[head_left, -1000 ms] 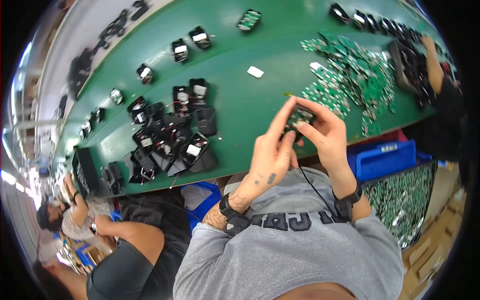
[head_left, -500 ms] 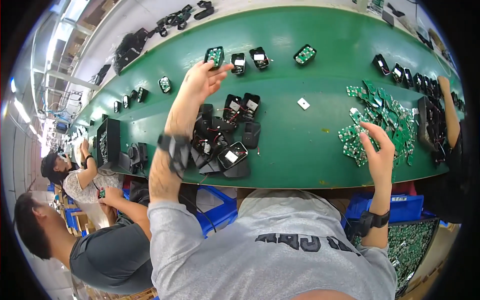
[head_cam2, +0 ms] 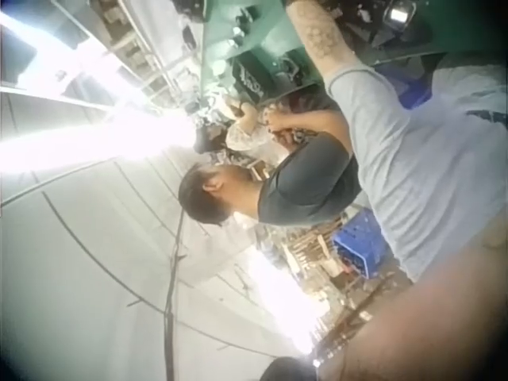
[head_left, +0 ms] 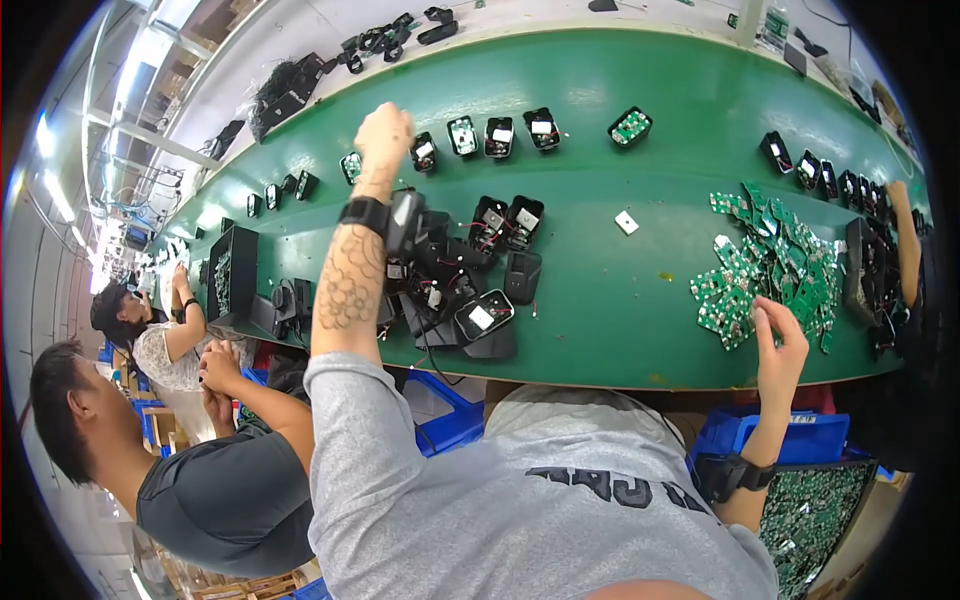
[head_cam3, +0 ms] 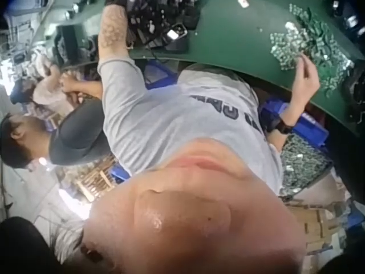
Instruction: Assembling electronic circuit boards into black plastic housings.
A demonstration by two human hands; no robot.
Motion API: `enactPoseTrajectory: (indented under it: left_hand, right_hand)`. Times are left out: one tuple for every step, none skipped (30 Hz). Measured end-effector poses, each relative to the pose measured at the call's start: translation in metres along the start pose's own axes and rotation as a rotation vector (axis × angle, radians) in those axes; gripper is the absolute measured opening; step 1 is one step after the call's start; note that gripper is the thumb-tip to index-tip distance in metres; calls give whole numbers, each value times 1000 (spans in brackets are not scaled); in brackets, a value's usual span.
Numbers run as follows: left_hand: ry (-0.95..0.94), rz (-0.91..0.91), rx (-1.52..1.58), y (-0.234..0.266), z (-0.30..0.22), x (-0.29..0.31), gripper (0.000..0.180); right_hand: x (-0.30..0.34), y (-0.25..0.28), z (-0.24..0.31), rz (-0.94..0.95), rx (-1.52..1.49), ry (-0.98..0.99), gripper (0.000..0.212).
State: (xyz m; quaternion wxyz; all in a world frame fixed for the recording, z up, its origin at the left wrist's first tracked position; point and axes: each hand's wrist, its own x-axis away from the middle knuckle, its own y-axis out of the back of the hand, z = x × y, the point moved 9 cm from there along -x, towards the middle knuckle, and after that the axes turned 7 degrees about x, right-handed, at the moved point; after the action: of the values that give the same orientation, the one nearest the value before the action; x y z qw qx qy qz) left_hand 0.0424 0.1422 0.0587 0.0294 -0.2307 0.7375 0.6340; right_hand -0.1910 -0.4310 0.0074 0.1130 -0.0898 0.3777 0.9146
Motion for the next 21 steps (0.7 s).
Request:
enactPoseTrajectory:
  left_hand:
    - [35, 161, 12, -15, 45, -13, 32]
    - [65, 327, 27, -35, 76, -18, 32]
    - [159, 587, 192, -69, 50, -7, 34]
    - [134, 615, 332, -80, 38, -1, 37]
    - [210, 631, 490, -88, 45, 5, 44]
    - [181, 603, 463, -90, 48, 7, 49]
    - [101, 565, 413, -89, 52, 5, 51]
    - [24, 516, 366, -86, 59, 1, 53]
    - [53, 507, 463, -88, 64, 1, 51]
    - [-40, 474, 418, -82, 43, -1, 46]
    - [-88, 414, 367, -59, 81, -13, 42]
    - [-64, 265, 522, -26, 122, -22, 39]
    - [-30, 233, 683, -18, 81, -22, 34]
    - [-66, 218, 888, 7, 86, -22, 33]
    - [-45, 262, 1149, 15, 29, -2, 30]
    - [88, 192, 1287, 45, -6, 30, 34]
    - [138, 195, 1394, 62, -6, 54, 41]
    - [140, 276, 1489, 70, -23, 86, 42]
    - [137, 365, 1582, 76, -49, 121, 43]
    - [263, 444, 1760, 69, -75, 160, 47]
    - [340, 529, 1835, 69, -90, 196, 52]
  right_hand:
    - [-2, 2, 5, -11, 42, 39, 16]
    - [-7, -1, 7, -5, 38, 42, 16]
    - [-6, 0, 11, -18, 133, 74, 16]
    - [-8, -2, 18, -23, 211, 123, 16]
    - [-13, -7, 29, -40, 255, 150, 17]
    - [-16, -12, 40, -56, 308, 170, 17]
    - [-19, -19, 45, -45, 323, 156, 19]
    - [-23, -26, 51, -35, 332, 150, 20]
    - [-24, -32, 56, -36, 363, 170, 23]
    - [-21, -36, 53, -36, 407, 175, 26]
    - [-21, -42, 64, -55, 420, 250, 30]
    - [-20, -49, 72, -71, 430, 328, 34]
    - [-18, -48, 57, -72, 495, 270, 40]
    - [-17, -51, 58, -74, 500, 269, 40]
    - [-12, -46, 48, -101, 558, 225, 42]
    - [-7, -48, 47, -114, 582, 221, 43]
    - [-6, -59, 50, -101, 546, 261, 45]
    - [-4, -69, 55, -84, 499, 307, 43]
    - [-5, -75, 59, -47, 458, 326, 42]
    - [-4, -82, 58, -10, 422, 340, 41]
    - [-7, -84, 61, 1, 406, 353, 41]
